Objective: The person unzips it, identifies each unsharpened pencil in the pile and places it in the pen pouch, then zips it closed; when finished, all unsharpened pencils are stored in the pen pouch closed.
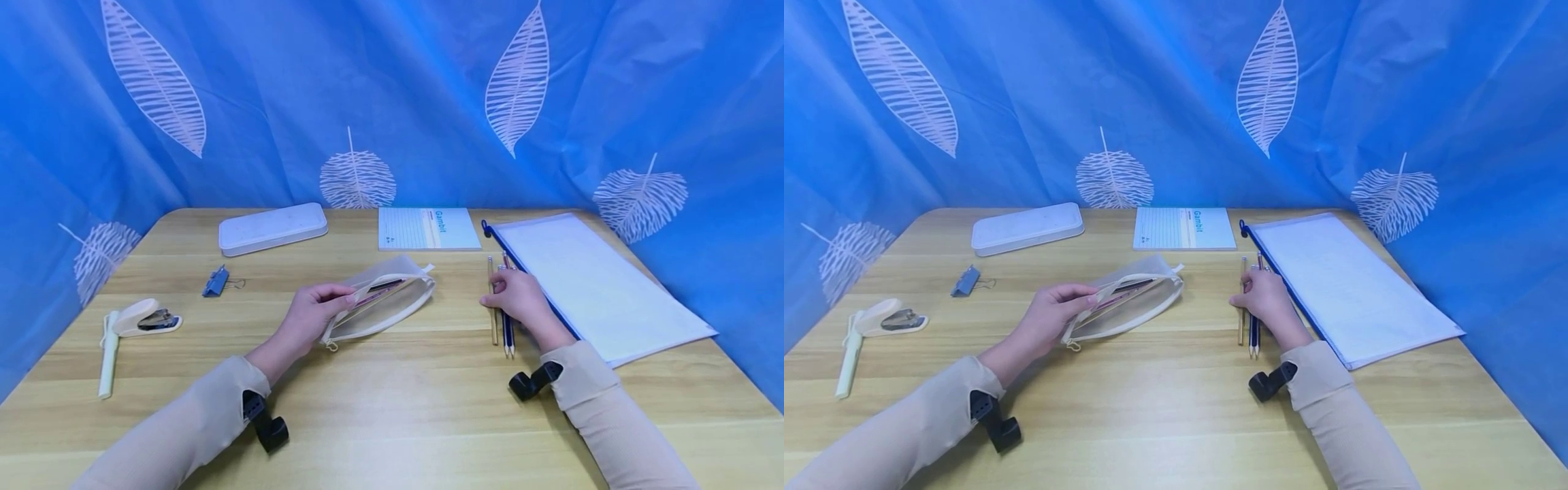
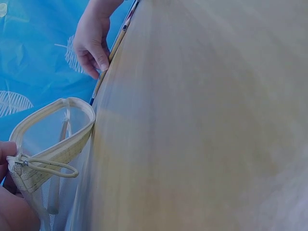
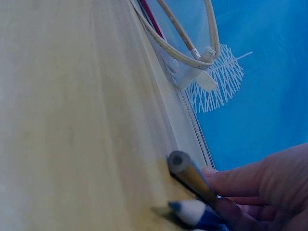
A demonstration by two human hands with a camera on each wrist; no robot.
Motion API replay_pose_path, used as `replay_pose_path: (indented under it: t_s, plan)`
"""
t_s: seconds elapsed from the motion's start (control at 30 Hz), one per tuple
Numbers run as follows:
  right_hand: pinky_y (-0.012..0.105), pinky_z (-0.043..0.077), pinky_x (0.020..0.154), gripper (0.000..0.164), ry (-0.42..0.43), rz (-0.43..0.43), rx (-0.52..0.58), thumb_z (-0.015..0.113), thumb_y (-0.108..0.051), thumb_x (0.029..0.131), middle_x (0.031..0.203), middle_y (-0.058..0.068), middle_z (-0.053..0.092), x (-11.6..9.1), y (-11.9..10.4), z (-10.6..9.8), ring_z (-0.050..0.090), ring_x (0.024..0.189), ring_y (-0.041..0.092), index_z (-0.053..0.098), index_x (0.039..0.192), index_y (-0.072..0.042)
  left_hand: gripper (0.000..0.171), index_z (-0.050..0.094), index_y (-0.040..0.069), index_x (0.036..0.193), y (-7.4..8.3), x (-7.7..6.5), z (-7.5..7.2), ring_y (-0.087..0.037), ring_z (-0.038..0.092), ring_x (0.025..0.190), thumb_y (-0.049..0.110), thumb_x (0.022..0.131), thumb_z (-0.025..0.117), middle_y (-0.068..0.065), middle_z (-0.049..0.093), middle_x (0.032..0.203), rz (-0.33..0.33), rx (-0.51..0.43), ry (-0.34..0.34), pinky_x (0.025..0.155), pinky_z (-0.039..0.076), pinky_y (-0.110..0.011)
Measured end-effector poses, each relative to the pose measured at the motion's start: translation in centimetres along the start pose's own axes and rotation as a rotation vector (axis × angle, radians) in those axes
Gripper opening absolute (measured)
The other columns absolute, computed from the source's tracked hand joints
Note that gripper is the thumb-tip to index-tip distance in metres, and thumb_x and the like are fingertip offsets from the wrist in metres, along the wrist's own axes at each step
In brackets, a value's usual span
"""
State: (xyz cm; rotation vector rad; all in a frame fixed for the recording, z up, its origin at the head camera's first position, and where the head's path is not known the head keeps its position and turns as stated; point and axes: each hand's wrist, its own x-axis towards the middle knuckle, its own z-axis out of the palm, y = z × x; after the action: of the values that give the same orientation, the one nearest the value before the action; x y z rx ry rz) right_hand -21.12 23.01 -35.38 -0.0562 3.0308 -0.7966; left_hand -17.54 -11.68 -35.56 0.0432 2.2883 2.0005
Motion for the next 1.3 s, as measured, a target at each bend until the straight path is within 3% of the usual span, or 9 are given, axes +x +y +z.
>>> replay_pose_path:
  t_s: [0.17,0.33,0.5,0.7,0.87,1.1,1.3]
  plan:
    - [0.039,0.046,0.072,0.040,-0.033,-0.038,-0.087,0.072,-0.015,0.076,0.093,0.016,0.063,0.3,-0.7,-0.3,0.056,0.080,0.026,0.062,0.109,0.006,0.027,0.066,-0.003,0.106,0.0,0.0,0.0,-0.010,0.054,0.082,0.008,0.082,0.067,-0.003,0.065,0.097,0.009,0.000,0.001,0.068,0.046,-0.020]
    - [0.040,0.049,0.075,0.042,-0.056,-0.030,-0.133,0.067,-0.009,0.073,0.104,0.023,0.063,0.6,-1.0,-0.5,0.058,0.083,0.029,0.061,0.111,0.008,0.027,0.066,-0.002,0.106,0.0,0.0,-0.1,-0.011,0.054,0.084,0.009,0.082,0.067,-0.004,0.065,0.098,0.004,0.005,0.001,0.068,0.046,-0.020]
    - [0.038,0.047,0.073,0.043,-0.062,0.011,-0.053,0.066,-0.013,0.074,0.106,0.022,0.062,0.4,-0.6,-0.2,0.057,0.087,0.029,0.061,0.113,0.005,0.026,0.067,-0.002,0.106,0.0,0.0,-0.1,-0.011,0.054,0.084,0.009,0.082,0.068,-0.004,0.065,0.099,-0.015,0.003,0.005,0.068,0.046,-0.021]
    - [0.026,0.048,0.059,0.049,-0.094,0.109,0.351,0.055,-0.004,0.076,0.084,0.008,0.058,-0.1,-0.2,0.0,0.055,0.066,0.014,0.050,0.124,0.004,0.026,0.067,-0.001,0.106,0.1,-0.1,-0.1,-0.011,0.054,0.086,0.010,0.082,0.067,-0.006,0.064,0.103,-0.022,0.012,0.003,0.069,0.046,-0.021]
    - [0.022,0.050,0.062,0.060,-0.103,0.167,0.724,0.050,0.003,0.078,0.081,-0.002,0.051,-0.5,-0.3,0.0,0.054,0.064,0.006,0.034,0.136,0.007,0.026,0.067,-0.001,0.106,0.2,-0.2,0.0,-0.011,0.054,0.085,0.010,0.083,0.067,-0.008,0.064,0.104,-0.015,0.023,0.005,0.069,0.046,-0.021]
    - [0.019,0.051,0.067,0.060,-0.040,0.207,1.017,0.049,0.004,0.082,0.093,0.001,0.049,-1.3,-1.6,0.7,0.058,0.068,0.005,0.028,0.139,0.006,0.026,0.067,-0.002,0.106,0.2,-0.2,0.0,-0.011,0.054,0.084,0.010,0.083,0.067,-0.007,0.065,0.102,-0.009,0.027,0.000,0.069,0.046,-0.021]
    - [0.019,0.051,0.065,0.038,0.071,0.250,1.268,0.045,0.008,0.082,0.077,-0.002,0.049,-1.9,-3.7,2.2,0.054,0.066,0.006,0.039,0.119,0.000,0.026,0.066,-0.003,0.105,0.2,-0.2,0.1,-0.010,0.054,0.081,0.009,0.082,0.067,-0.003,0.064,0.096,-0.001,0.009,-0.004,0.067,0.047,-0.021]
